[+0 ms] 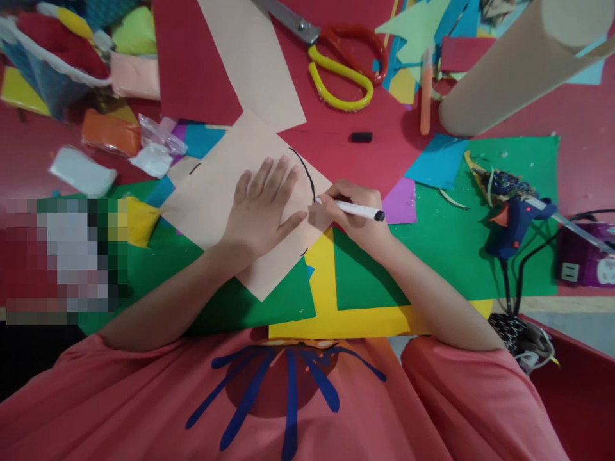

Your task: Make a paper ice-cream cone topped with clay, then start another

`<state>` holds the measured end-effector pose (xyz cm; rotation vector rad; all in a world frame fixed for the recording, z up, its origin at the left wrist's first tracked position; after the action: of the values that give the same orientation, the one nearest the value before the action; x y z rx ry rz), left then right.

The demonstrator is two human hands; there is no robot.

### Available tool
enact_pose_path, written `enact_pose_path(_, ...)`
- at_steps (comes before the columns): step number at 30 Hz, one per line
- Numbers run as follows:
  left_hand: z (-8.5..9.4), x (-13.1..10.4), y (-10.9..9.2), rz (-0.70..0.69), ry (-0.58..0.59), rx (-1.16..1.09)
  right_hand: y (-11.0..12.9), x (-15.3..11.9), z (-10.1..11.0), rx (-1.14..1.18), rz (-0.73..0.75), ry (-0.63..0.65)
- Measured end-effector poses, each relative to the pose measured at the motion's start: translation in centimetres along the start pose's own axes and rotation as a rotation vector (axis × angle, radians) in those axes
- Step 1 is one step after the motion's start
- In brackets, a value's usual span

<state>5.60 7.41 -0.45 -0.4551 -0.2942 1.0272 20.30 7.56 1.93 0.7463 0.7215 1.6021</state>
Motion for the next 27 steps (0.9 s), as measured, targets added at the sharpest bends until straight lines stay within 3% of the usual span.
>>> enact_pose_path(12,0.03,0.02,0.00,0.004,-0.006,0.008,-0.04,-0.14,-0.61,0.063,-0.057,0.116)
enact_pose_path(17,0.01,0.01,0.00,-0.001,-0.008,0.006,-0.53,-0.13,0.13,0.072,-0.083,0.016)
enact_pose_path(21,-0.01,0.00,0.02,-0.006,-0.011,-0.008,-0.49,0.06,-0.12,0.021,-0.061,0.023)
enact_pose_path(27,-0.07,0.01,0.14,0.006,-0.010,-0.010,0.20,-0.26,-0.85,0.038,-0.059,0.141)
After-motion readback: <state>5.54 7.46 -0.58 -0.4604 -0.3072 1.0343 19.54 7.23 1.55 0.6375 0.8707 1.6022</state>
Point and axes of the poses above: each hand's wrist, its own x-axis towards the middle knuckle, its own z-axis out of the back of the hand, y = z × x, the point moved 10 cm from there along x, towards the middle knuckle, and after that the axes turned 11 degrees about -x, right-handed, at the moved point
